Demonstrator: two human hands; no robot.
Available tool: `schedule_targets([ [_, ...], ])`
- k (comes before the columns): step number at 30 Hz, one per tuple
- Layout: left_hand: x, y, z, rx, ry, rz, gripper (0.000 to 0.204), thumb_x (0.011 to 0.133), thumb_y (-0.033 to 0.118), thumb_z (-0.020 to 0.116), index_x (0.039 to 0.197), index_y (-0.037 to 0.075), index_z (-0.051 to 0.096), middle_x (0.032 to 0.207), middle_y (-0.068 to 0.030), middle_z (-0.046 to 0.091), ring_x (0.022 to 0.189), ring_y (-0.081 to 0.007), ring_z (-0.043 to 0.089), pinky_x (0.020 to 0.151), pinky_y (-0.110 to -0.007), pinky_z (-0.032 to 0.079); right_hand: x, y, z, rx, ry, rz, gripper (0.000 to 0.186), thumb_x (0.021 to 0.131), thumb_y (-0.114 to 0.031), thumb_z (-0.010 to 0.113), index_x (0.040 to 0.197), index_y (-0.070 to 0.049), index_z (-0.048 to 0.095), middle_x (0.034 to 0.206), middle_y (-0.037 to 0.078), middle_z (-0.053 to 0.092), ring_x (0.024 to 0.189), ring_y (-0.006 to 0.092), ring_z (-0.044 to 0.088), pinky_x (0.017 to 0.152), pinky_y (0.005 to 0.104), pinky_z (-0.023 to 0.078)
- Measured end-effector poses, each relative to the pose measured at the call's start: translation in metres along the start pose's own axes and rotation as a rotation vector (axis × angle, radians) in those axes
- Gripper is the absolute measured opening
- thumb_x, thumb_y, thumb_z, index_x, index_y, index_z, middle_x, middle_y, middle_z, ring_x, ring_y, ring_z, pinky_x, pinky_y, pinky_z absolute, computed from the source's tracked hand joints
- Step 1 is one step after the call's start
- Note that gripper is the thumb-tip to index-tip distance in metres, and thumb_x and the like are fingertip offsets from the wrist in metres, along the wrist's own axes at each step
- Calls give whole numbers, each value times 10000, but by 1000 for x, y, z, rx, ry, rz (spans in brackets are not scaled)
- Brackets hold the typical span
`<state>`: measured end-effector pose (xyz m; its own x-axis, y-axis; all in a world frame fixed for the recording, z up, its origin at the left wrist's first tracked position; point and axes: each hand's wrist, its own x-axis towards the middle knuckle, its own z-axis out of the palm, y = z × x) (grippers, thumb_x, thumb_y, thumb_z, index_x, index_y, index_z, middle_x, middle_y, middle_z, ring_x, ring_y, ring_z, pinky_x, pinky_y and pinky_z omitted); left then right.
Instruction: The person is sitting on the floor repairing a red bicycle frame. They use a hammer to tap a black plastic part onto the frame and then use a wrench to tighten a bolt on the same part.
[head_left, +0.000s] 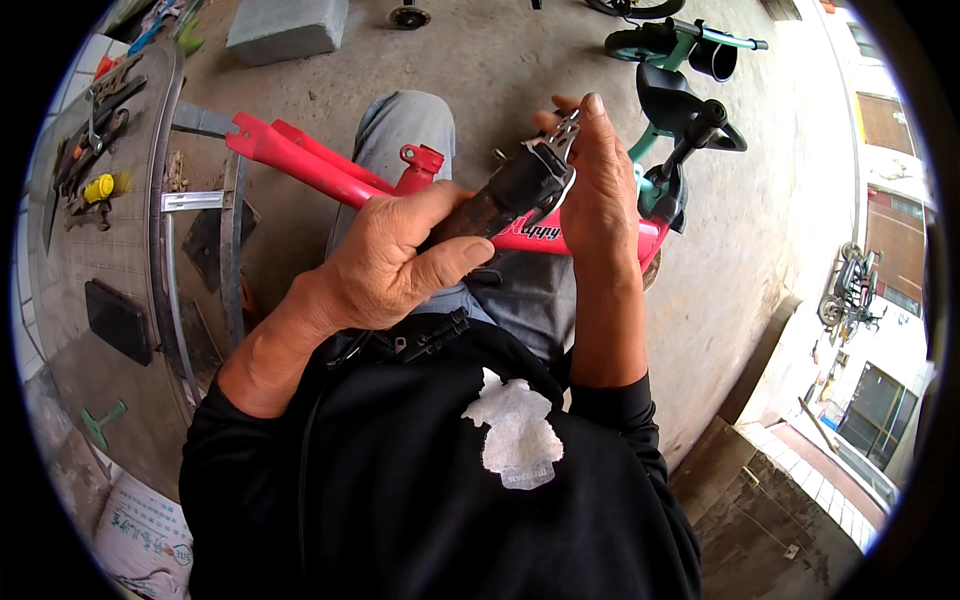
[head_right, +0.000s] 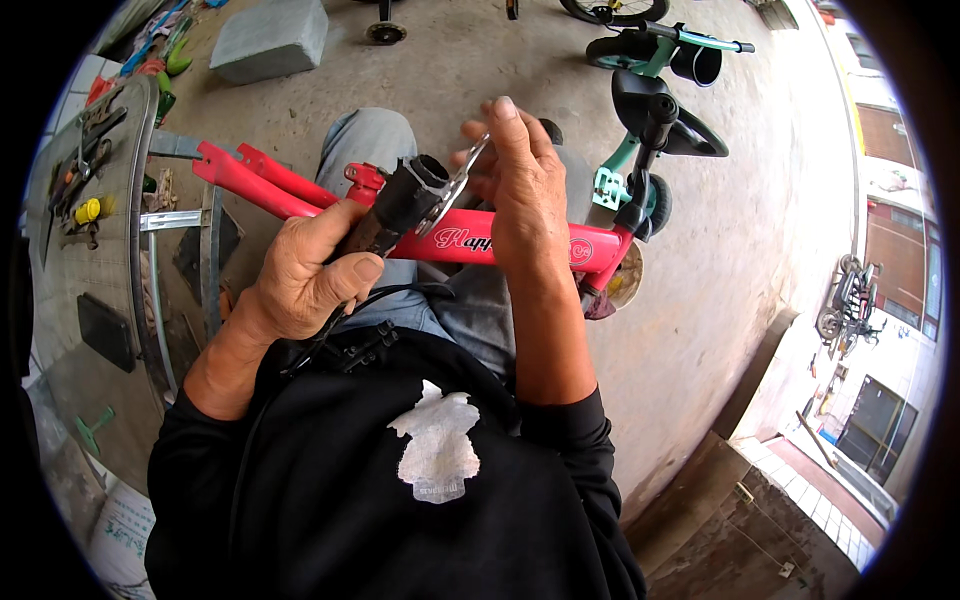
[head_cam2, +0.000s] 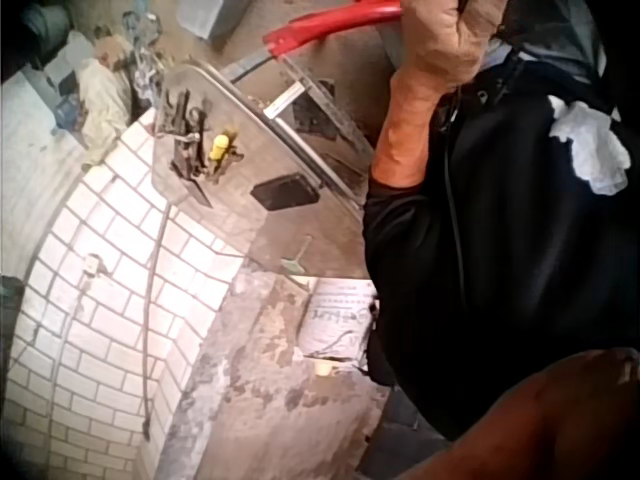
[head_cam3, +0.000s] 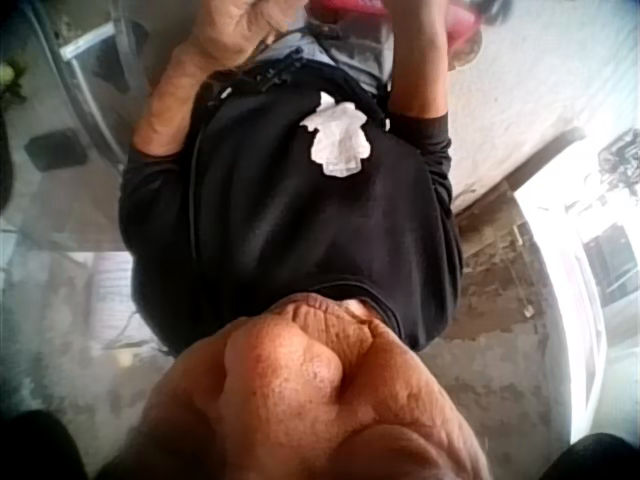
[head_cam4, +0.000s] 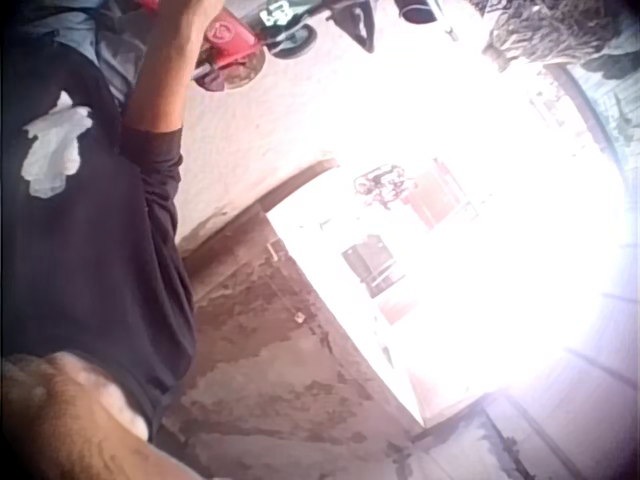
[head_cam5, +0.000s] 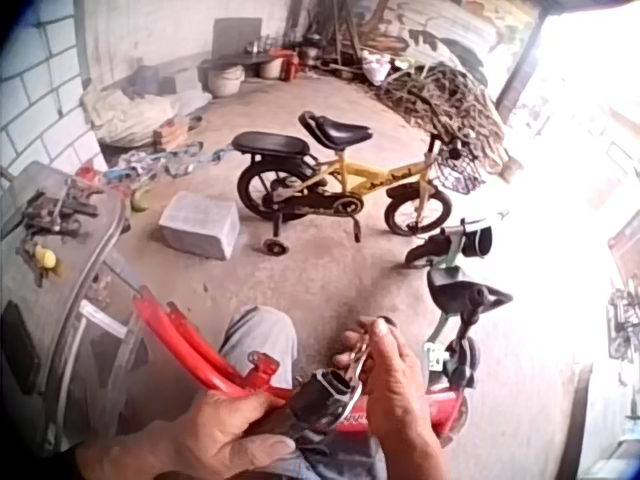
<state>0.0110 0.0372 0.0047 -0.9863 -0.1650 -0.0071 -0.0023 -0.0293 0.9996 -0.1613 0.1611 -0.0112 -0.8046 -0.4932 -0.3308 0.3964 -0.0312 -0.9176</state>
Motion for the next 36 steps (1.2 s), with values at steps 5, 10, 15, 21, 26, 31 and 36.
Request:
schedule_targets([
  [5, -3, -7, -1, -213, -2, -80, 425, 979, 362, 555, 1096, -47, 544, 645, -22, 522, 499, -61, 469, 447, -210, 398, 3, 0, -1, -470, 73, -458, 382, 940, -323, 640, 1193, -37, 638, 1078, 84, 654, 928, 148, 629, 766, 269, 487],
  [10, -1, 8, -4, -375, 86, -159, 531, 968, 495, 515, 1031, -30, 549, 604, -46, 526, 438, -67, 455, 411, -202, 385, 1, 11, -3, -636, 8, -798, 426, 910, -288, 670, 1244, -34, 599, 1170, 145, 608, 924, 206, 628, 777, 306, 521],
  [15, 0, 4, -16, -604, 73, -196, 505, 1002, 473, 453, 1007, -16, 581, 596, -51, 531, 430, -82, 467, 406, -212, 392, 2, 11, -10, -892, -70, -968, 784, 736, -440, 812, 1339, -37, 514, 1216, 156, 576, 974, 243, 619, 791, 344, 539],
  [21, -1, -1, -16, -671, 79, -231, 558, 1012, 488, 404, 1017, -53, 539, 565, -49, 497, 384, -96, 450, 372, -205, 372, 7, 12, -10, -1020, -20, -1074, 760, 609, -323, 880, 1239, -43, 559, 1179, 131, 599, 930, 238, 643, 766, 338, 556],
  [26, -1, 4, -13, -756, 90, -304, 592, 1017, 509, 359, 1021, -60, 523, 558, -49, 483, 367, -106, 445, 357, -212, 374, 9, 12, -15, -977, -2, -1064, 642, 622, -265, 872, 1161, -55, 595, 1124, 105, 622, 852, 217, 654, 708, 314, 564],
  [31, -12, 6, -13, -953, -38, -434, 620, 990, 574, 382, 954, -17, 565, 549, -48, 487, 381, -110, 454, 382, -222, 400, 7, 10, -18, -951, 37, -999, 634, 658, -283, 852, 1205, -67, 615, 1111, 76, 641, 827, 164, 645, 715, 283, 561],
  [36, -13, 9, -9, -768, 74, -448, 600, 1005, 559, 332, 922, -5, 519, 510, -46, 450, 329, -110, 412, 325, -220, 362, 6, 19, -22, -1050, 17, -989, 619, 674, -300, 838, 1202, -57, 624, 1055, 70, 656, 779, 151, 631, 679, 269, 545],
])
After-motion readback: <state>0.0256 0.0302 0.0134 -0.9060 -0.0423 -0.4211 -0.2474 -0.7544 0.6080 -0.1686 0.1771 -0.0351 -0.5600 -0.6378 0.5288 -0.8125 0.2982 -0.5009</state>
